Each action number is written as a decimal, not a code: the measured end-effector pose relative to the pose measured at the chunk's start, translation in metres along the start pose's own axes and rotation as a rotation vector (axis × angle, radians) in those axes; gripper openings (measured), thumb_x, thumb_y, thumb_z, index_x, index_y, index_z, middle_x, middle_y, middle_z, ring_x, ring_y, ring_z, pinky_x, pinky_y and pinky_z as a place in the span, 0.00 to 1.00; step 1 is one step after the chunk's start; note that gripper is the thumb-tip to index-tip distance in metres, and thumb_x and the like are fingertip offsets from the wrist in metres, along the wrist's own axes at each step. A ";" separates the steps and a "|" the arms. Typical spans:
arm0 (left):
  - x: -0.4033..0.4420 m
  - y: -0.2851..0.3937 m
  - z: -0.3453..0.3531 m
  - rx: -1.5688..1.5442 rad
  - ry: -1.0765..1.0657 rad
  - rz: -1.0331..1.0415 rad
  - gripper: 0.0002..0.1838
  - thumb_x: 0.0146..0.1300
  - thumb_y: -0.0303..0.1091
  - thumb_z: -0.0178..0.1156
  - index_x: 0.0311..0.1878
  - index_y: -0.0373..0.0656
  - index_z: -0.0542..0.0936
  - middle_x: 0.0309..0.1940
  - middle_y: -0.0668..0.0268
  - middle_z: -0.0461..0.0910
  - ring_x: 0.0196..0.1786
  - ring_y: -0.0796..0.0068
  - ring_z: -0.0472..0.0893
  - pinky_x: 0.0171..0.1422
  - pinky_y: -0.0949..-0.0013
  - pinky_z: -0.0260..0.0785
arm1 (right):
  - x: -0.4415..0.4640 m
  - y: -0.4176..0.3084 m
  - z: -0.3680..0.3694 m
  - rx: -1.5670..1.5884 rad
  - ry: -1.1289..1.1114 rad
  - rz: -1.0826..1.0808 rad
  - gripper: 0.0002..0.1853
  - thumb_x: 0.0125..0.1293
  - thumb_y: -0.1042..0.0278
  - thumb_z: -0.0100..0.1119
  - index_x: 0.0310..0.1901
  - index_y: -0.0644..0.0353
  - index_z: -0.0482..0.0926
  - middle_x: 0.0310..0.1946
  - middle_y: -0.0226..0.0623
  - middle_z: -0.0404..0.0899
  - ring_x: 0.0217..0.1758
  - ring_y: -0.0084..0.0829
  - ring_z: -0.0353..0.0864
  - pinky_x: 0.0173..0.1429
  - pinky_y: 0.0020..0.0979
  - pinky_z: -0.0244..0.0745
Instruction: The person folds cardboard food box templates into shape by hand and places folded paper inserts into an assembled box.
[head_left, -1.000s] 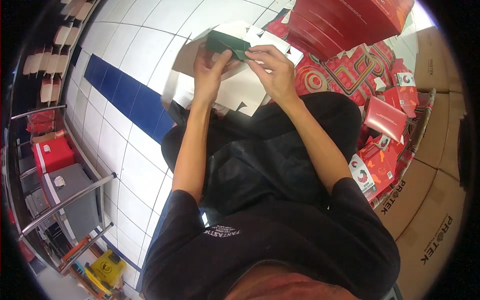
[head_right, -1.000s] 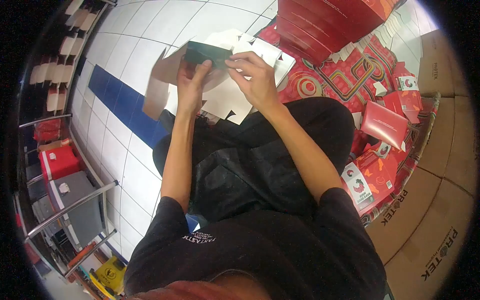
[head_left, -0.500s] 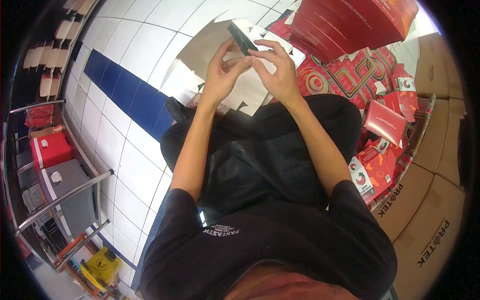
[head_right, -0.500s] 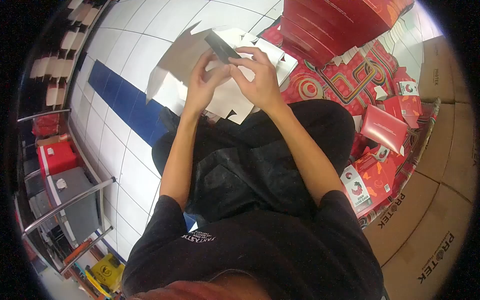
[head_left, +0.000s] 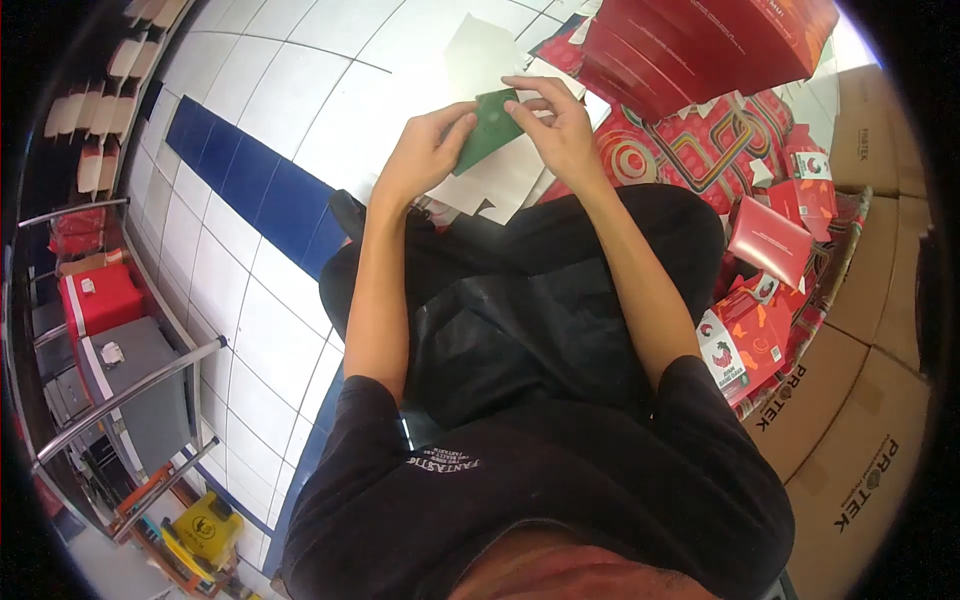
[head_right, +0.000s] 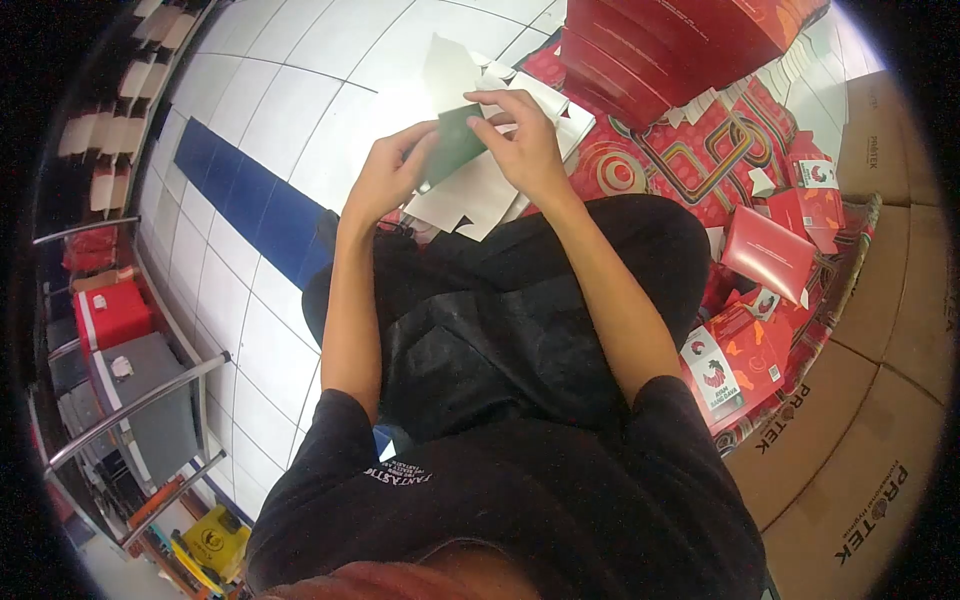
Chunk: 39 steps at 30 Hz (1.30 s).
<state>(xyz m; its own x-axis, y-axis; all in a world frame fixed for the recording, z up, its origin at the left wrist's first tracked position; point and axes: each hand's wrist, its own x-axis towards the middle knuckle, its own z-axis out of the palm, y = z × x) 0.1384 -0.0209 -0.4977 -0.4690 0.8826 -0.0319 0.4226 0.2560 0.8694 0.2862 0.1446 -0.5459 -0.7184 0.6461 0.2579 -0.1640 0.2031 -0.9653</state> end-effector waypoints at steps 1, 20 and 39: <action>0.001 -0.002 0.000 -0.001 0.003 -0.002 0.18 0.85 0.38 0.57 0.67 0.39 0.86 0.28 0.57 0.85 0.29 0.72 0.80 0.39 0.62 0.75 | -0.001 -0.006 -0.001 -0.103 -0.049 0.005 0.15 0.80 0.64 0.67 0.63 0.56 0.89 0.61 0.43 0.81 0.53 0.32 0.89 0.57 0.33 0.85; -0.008 0.004 -0.005 0.257 0.078 0.087 0.16 0.83 0.33 0.55 0.69 0.50 0.78 0.33 0.48 0.89 0.38 0.45 0.89 0.47 0.52 0.77 | -0.009 -0.001 0.007 -0.289 -0.239 -0.139 0.17 0.72 0.65 0.76 0.60 0.55 0.89 0.50 0.43 0.78 0.47 0.35 0.89 0.46 0.34 0.87; 0.005 -0.064 -0.065 0.102 0.533 -0.041 0.21 0.78 0.27 0.62 0.72 0.44 0.77 0.50 0.61 0.91 0.49 0.68 0.89 0.56 0.62 0.81 | 0.005 -0.070 -0.039 1.099 -0.378 0.341 0.45 0.83 0.47 0.62 0.91 0.51 0.52 0.68 0.39 0.82 0.54 0.30 0.88 0.51 0.35 0.87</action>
<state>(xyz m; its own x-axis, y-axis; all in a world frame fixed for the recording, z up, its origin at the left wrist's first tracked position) 0.0584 -0.0585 -0.5211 -0.8038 0.5558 0.2123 0.4562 0.3467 0.8195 0.3209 0.1624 -0.4751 -0.9586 0.2517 0.1330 -0.2827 -0.7872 -0.5480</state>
